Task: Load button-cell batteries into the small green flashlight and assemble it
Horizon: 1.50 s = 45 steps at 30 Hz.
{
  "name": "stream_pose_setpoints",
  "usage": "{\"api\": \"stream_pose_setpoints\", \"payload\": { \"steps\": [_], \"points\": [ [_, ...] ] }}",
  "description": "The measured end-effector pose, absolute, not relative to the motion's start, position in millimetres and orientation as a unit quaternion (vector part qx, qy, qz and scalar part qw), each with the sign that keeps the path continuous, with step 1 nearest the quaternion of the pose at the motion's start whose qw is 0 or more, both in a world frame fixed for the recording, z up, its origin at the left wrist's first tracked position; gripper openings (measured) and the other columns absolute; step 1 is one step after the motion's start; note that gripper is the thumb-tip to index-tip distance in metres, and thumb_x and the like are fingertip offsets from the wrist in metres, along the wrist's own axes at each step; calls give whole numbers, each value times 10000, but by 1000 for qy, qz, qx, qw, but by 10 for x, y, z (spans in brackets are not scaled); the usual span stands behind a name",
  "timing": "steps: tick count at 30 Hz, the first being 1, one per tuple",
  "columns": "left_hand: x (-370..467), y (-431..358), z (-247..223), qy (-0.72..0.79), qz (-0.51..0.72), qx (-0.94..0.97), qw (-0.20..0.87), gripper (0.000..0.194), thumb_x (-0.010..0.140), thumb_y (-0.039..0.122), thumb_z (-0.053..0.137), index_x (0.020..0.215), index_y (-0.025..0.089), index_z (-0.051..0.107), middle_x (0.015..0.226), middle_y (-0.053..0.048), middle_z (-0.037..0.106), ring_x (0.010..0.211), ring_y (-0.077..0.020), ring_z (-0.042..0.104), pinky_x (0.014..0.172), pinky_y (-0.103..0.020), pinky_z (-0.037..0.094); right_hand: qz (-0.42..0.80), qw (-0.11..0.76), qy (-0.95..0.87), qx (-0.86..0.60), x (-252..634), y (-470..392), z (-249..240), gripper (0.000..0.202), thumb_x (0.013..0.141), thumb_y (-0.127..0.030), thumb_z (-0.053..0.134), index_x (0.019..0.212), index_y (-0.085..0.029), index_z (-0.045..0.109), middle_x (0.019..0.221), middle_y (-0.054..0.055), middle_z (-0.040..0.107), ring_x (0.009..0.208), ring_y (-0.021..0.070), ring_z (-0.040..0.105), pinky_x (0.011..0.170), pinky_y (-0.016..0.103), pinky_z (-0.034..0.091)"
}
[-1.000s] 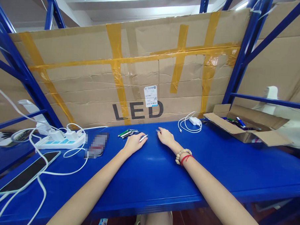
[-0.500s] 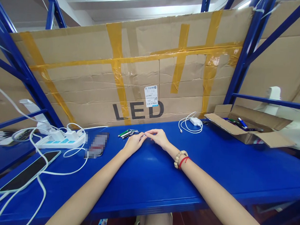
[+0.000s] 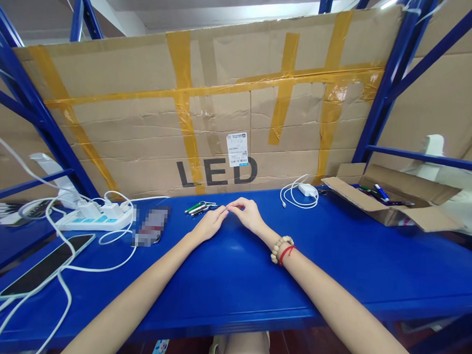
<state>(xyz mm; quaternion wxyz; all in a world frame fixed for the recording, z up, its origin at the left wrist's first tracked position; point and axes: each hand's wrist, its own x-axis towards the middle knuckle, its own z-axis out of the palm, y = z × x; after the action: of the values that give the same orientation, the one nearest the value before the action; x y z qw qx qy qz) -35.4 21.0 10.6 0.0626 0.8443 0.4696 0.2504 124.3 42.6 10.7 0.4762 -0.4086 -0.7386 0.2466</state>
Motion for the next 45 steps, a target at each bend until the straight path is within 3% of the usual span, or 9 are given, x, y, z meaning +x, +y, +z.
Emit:
{"api": "stream_pose_setpoints", "payload": {
  "steps": [5,11,18,26,30,34,40,45],
  "points": [
    [-328,191,113,490,268,829,32,241,937,314,279,976,233,502,836,-10,644,758,-165,620,661,-233,436,210,441,-751,-445,1304,461,93,272,788,-381,524,853,-153,657,688,29,659,534,125,571,470,229,434],
    [-324,244,75,503,249,828,-9,185,883,277,446,996,235,585,927,-31,591,881,-178,578,759,-253,440,102,378,-780,-488,1495,458,97,96,753,-291,611,729,-222,673,838,11,649,709,144,572,605,243,395],
    [-350,270,27,504,238,829,-40,222,872,301,467,982,245,651,898,-23,542,857,-158,557,746,-237,453,44,306,-811,-497,1463,385,138,106,783,-306,592,739,-268,681,837,-21,631,672,107,560,533,206,328],
    [-332,222,28,524,245,812,-80,278,886,319,427,874,211,684,868,-46,557,849,-180,537,775,-280,438,21,285,-821,-494,1415,358,152,134,802,-318,562,765,-265,680,853,-14,639,662,108,576,510,201,331],
    [-331,230,20,548,260,790,-93,272,879,260,412,823,165,661,872,-78,556,858,-215,515,788,-334,431,17,286,-813,-507,1411,352,151,140,812,-320,552,785,-266,677,874,-12,639,683,115,582,527,207,343],
    [-338,232,30,553,274,781,-95,242,871,171,370,894,163,612,912,-84,556,902,-227,490,842,-367,407,17,287,-809,-513,1424,365,137,144,826,-305,537,813,-268,676,893,-13,634,715,118,583,551,210,355],
    [-339,217,69,506,266,817,-71,313,855,68,324,1069,211,502,999,-41,550,947,-184,477,866,-304,403,19,285,-813,-508,1433,380,127,147,834,-293,532,816,-265,675,892,-13,632,747,120,585,596,211,377],
    [-340,227,48,524,261,809,-50,305,823,41,344,1044,185,495,1013,-69,537,959,-192,488,866,-310,401,12,286,-803,-523,1439,375,125,157,839,-295,519,831,-249,670,912,6,638,813,149,592,618,222,390]
  ]
}}
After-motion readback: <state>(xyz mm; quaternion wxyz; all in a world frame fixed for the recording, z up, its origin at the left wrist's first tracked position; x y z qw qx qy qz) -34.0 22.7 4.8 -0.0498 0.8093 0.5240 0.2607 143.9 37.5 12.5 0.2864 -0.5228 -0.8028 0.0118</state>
